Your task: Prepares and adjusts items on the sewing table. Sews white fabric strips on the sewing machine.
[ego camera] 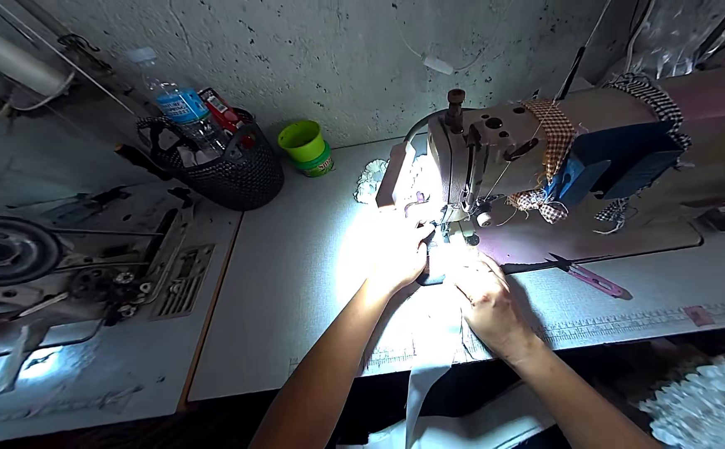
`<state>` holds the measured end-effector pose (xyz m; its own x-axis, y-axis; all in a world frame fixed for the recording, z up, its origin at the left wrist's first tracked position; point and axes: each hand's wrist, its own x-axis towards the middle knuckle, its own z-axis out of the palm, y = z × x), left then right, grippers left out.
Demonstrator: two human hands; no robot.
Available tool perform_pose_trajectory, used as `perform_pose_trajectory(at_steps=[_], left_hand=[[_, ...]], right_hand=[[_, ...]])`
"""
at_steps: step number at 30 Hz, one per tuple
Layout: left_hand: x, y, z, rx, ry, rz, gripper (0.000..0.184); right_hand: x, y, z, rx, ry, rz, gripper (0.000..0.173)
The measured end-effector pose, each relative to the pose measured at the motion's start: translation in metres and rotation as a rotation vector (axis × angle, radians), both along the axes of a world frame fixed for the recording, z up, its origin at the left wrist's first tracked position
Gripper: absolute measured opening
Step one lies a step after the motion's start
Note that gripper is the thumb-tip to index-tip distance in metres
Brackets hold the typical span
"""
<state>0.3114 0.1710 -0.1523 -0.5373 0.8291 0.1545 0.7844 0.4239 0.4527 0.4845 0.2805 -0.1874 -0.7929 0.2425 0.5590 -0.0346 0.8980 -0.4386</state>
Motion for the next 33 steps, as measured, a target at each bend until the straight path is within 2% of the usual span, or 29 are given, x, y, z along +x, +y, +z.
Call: perform_pose_trajectory(at_steps=[2,5,6,8,10,12,14,16,17,22,28,33], left_hand=[[0.023,-0.010,0.010,-0.048,-0.020,0.066,0.047],[0.092,-0.037,0.016,0.082,-0.282,0.242,0.045],[0.119,-0.048,0.014,0.124,-0.342,0.287,0.047],[0.164,-0.064,0.009,0.205,-0.437,0.353,0.051],[0.195,-0.072,0.003,0.361,-0.562,0.388,0.040],[0.218,-0.072,0.007,0.540,-0.705,0.403,0.033],[0.233,-0.072,0.015,0.661,-0.790,0.429,0.037],[0.238,-0.074,0.018,0.691,-0.799,0.471,0.038],[0.240,-0.075,0.016,0.682,-0.775,0.481,0.035],[0.248,-0.073,-0.016,0.625,-0.462,0.423,0.008],[0.252,-0.070,-0.027,0.492,0.037,0.319,0.010],[0.253,-0.072,-0.030,0.392,0.166,0.243,0.011]], right_hand=[[0.028,-0.004,0.002,-0.035,-0.026,0.004,0.028],[0.087,-0.025,-0.001,-0.195,0.111,-0.053,0.025],[0.105,-0.035,-0.003,-0.328,0.100,-0.064,0.024],[0.126,-0.052,-0.004,-0.694,-0.085,-0.016,0.023],[0.129,-0.057,-0.006,-1.112,-0.241,0.128,0.030],[0.124,-0.056,-0.003,-1.456,-0.178,0.302,0.027],[0.125,-0.058,0.006,-1.604,-0.067,0.365,0.017],[0.130,-0.062,0.015,-1.566,-0.041,0.257,0.009],[0.133,-0.064,0.016,-1.522,-0.049,0.182,0.010],[0.143,-0.062,0.001,-1.532,-0.122,0.033,0.011],[0.146,-0.063,-0.006,-1.463,-0.124,-0.039,0.011],[0.145,-0.064,-0.012,-1.410,-0.127,-0.029,0.012]])
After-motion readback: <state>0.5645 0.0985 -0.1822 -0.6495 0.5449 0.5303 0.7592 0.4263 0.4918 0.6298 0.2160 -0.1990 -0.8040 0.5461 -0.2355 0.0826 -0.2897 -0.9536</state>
